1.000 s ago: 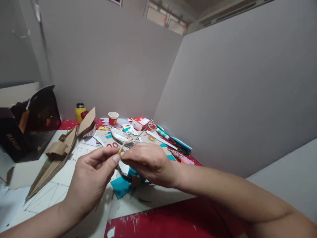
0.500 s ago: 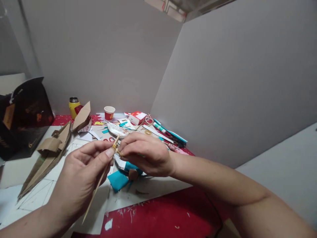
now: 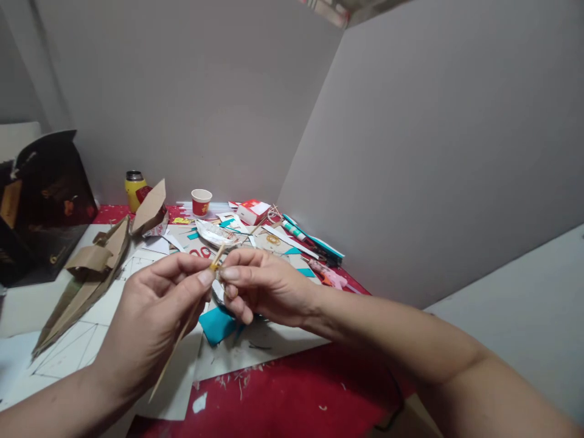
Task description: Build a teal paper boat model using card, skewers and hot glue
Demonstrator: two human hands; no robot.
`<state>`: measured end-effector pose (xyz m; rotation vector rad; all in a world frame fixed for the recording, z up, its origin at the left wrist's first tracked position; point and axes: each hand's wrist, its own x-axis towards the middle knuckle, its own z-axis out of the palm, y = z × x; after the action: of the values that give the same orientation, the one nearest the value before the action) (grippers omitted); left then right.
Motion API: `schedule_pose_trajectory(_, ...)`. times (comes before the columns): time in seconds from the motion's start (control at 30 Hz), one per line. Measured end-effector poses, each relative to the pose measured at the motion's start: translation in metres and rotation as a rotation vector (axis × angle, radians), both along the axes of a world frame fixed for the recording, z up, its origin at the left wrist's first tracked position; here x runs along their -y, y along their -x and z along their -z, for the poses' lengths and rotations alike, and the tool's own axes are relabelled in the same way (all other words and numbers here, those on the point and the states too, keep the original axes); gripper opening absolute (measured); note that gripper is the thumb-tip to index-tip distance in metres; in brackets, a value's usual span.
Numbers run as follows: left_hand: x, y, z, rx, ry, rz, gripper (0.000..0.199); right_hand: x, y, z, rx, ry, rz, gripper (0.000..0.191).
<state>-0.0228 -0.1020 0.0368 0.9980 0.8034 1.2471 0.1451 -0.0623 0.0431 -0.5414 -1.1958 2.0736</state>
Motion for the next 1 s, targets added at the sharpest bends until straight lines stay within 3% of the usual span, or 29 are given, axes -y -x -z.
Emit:
schedule_pose_trajectory(0.1, 0.0, 0.002, 0.004, -0.11, -0.103, -0.015, 0.013, -0.005, -0.004, -0.004, 0.033, 0.09, -0.066, 0.011)
schedule_pose_trajectory(0.23, -0.001, 0.005, 0.002, -0.41, -0.424, -0.072, 0.008, -0.012, -0.012, -0.008, 0.079, 0.117, -0.112, 0.009)
schedule_pose_trajectory(0.4, -0.009, 0.013, -0.004, -0.799, -0.884, 0.029, 0.012, -0.023, -0.019, -0.009, 0.177, 0.047, -0.183, 0.007)
schedule_pose_trajectory(0.5, -0.012, 0.018, -0.003, -0.975, -1.065, 0.065, 0.012, -0.026, -0.019, -0.005, 0.266, 0.017, -0.168, 0.009)
schedule_pose_trajectory(0.57, -0.014, 0.02, 0.001, -1.086, -1.077, 0.081, 0.014, -0.023, -0.019, -0.005, 0.322, -0.053, -0.095, 0.01)
schedule_pose_trajectory(0.67, -0.019, 0.021, 0.011, -1.247, -0.996, 0.027, 0.019, -0.012, -0.018, -0.01, 0.396, -0.278, 0.068, 0.009)
schedule_pose_trajectory(0.8, -0.025, 0.019, 0.018, -1.253, -0.945, -0.053, 0.024, -0.001, -0.019, -0.022, 0.494, -0.565, 0.247, 0.01)
schedule_pose_trajectory(0.93, -0.024, 0.017, 0.013, -1.066, -1.005, -0.11, 0.013, -0.015, -0.025, -0.014, 0.481, -0.576, 0.358, 0.011)
schedule_pose_trajectory(1.0, -0.022, 0.016, 0.009, -0.991, -1.027, -0.131, 0.009, -0.022, -0.028, -0.003, 0.462, -0.484, 0.308, 0.009)
